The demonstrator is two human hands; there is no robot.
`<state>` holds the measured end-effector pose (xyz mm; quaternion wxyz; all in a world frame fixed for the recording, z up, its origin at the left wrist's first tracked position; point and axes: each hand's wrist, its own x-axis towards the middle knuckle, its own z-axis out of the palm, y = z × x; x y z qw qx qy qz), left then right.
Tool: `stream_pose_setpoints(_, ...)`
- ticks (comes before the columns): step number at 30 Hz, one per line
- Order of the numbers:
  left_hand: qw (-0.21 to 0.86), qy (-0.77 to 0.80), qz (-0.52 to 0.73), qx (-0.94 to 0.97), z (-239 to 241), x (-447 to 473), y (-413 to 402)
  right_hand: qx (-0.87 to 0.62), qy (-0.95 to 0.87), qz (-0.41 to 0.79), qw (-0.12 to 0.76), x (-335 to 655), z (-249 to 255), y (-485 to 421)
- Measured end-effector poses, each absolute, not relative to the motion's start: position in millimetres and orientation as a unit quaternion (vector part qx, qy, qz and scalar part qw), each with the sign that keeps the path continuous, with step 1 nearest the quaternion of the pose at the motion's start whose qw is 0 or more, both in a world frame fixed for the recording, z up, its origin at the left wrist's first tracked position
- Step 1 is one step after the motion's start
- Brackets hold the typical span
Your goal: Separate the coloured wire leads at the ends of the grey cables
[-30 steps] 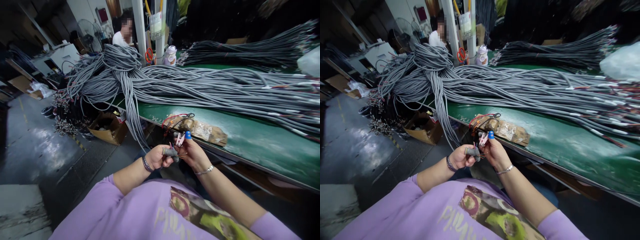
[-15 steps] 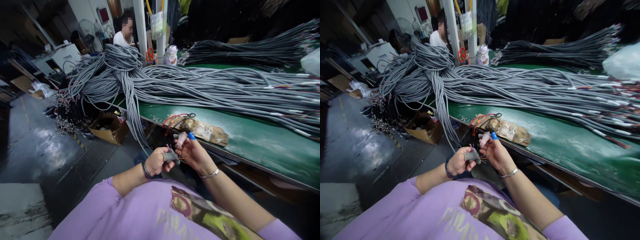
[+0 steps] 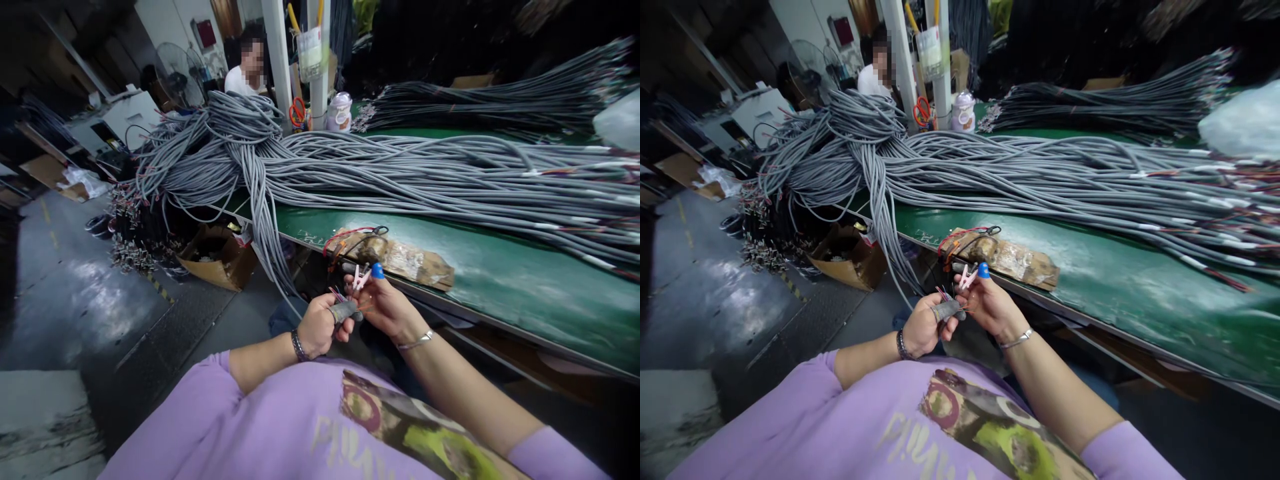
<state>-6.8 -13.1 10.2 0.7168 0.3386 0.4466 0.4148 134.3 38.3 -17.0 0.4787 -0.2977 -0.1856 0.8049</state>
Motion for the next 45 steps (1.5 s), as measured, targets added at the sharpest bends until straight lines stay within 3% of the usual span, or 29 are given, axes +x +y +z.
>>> stream_pose_setpoints(11,0.696,0.466,0.413,0.357,0.9,-4.3,-10.0,-0.304,-0.17,0.782,0.517,126.1,-17.6,35.9)
stream_pose_setpoints(19,0.666,0.481,0.382,0.424,-13.3,-17.0,-21.5,-0.361,-0.328,0.808,0.332,153.0,-10.6,24.4)
stream_pose_setpoints(27,0.705,0.442,0.219,0.509,-14.7,-18.5,-19.4,-0.403,-0.626,0.62,0.247,148.8,16.6,8.2)
stream_pose_setpoints(32,0.698,0.441,0.216,0.52,-12.8,-23.7,-15.5,-0.435,-0.648,0.542,0.313,154.2,18.5,-0.9)
stream_pose_setpoints(38,0.678,0.456,0.333,0.47,-15.5,-22.2,-17.6,-0.482,-0.488,0.607,0.401,165.2,-9.1,-12.2)
stream_pose_setpoints(45,0.69,0.434,0.305,0.493,-11.4,-17.7,-19.7,-0.458,-0.48,0.606,0.439,138.1,-7.7,-22.5)
